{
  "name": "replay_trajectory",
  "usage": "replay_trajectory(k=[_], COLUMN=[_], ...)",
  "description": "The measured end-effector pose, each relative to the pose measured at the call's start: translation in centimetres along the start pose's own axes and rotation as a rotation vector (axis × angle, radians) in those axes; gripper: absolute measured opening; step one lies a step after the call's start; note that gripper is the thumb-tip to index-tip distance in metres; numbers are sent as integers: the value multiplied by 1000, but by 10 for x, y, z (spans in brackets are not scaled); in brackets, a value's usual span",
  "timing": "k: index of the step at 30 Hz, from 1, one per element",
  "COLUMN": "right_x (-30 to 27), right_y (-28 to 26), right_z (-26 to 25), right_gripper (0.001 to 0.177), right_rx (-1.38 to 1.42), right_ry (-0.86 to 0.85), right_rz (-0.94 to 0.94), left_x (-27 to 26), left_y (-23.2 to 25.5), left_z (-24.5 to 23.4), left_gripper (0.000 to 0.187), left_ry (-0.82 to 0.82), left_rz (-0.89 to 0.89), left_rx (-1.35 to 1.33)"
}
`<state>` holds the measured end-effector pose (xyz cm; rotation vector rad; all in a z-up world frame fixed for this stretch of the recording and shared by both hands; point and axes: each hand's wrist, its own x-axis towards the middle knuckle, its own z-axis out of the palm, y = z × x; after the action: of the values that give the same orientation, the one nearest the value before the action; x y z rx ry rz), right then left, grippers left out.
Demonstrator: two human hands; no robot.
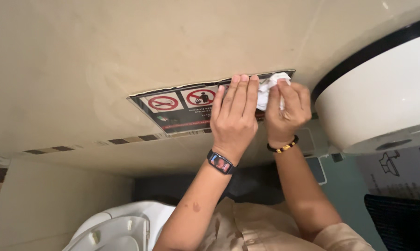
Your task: The person cleans a toilet by wiping the seat and rim with a tissue, rinsing the bowl with a handheld bidet sprayer, and wiping the tank and surrounding wall. The person uses tissues and a bidet sprayer to clean multiple surfaces of the toilet.
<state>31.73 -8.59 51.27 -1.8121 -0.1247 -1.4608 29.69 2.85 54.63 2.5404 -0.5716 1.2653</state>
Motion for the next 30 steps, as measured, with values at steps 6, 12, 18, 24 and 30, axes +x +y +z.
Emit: replay_trajectory(k=[6, 12, 18, 24, 30], right_x=[3, -2, 11, 40, 28], right_y=[-6, -9, -7, -17, -14], right_z=[-5, -4, -22, -44, -25], right_gripper=[25, 25, 23, 14, 16], right_rx=[-9, -15, -44, -111, -165], right_ry=[-134, -29, -93, -368, -295], right_rz=[-107, 6, 124, 114, -90], left_x=[14, 26, 36, 37, 34], left_y=[3, 3, 5, 10, 9], left_z=[-9, -14, -11, -10, -9], left_gripper=[30, 25, 22, 17, 16], left_ry=[29, 42, 15, -7, 28], left_rz=[-32, -54, -54, -89, -81], left_rx=[13, 100, 176, 153, 175])
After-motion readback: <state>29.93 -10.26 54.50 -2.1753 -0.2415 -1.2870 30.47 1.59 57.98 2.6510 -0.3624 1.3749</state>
